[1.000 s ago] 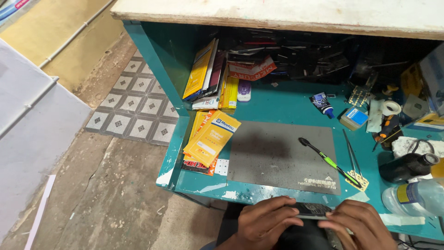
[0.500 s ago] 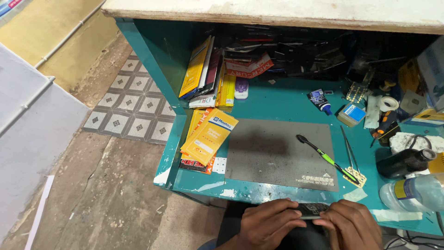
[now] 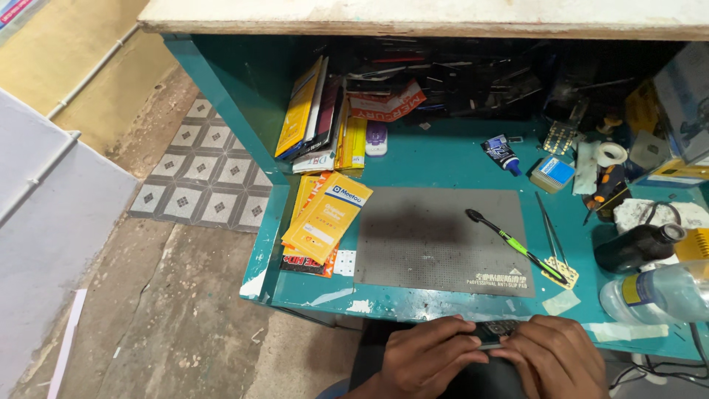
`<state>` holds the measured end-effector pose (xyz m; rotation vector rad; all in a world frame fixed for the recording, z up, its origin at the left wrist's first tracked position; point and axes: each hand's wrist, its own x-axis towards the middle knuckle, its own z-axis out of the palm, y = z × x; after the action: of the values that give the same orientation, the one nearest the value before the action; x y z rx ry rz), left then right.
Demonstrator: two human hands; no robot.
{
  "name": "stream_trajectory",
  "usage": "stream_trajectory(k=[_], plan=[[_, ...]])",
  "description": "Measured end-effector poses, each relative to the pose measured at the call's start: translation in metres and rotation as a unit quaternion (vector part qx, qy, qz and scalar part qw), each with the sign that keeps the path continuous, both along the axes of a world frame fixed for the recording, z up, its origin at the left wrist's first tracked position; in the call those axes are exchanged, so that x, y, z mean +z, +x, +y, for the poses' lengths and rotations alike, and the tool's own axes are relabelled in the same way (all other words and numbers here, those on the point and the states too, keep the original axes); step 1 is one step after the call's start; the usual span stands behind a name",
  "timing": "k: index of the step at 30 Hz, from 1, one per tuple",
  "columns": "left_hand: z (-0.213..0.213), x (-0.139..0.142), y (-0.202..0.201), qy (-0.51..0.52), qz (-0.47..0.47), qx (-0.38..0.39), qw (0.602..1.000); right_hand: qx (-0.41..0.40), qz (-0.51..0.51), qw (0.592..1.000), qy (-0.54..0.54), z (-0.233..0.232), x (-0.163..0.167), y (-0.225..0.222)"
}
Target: The person assembles a mobile phone by inserting the motherboard into the chassis, attaching the keypad, and snapping the back cover into place. The person then presses the buttons to test the device.
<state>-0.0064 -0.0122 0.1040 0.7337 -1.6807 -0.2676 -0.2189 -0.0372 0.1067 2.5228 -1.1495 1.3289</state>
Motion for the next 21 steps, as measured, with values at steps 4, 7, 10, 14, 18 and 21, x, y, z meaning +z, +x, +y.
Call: stream_trajectory(k=[4,7,10,14,18,21], plan=[[0.0,0.0,0.001,0.004,-0.007,-0.003,1.0,0.013,0.004,1.0,-0.007,-0.002,0.002,-0.001],[0.0,-0.001,0.002,0.021,-0.008,-0.003,1.0,0.015,0.009,1.0,0.012,-0.002,0.003,-0.002],[0.001,-0.004,0.001,0.029,-0.002,-0.005,1.0,0.05,0.014,0.999,0.012,-0.002,0.002,-0.002],[0.002,-0.003,-0.001,0.036,0.003,-0.019,0.999,0.038,0.008,0.999,0.025,0.001,0.005,0.001],[0.004,0.005,0.003,0.017,-0.017,-0.019,1.0,0.036,0.011,0.999,0.005,0.001,0.014,0.007],[0.003,0.008,0.0,-0.012,-0.032,-0.007,0.999,0.063,0.028,0.996,-0.062,-0.003,0.019,0.008]])
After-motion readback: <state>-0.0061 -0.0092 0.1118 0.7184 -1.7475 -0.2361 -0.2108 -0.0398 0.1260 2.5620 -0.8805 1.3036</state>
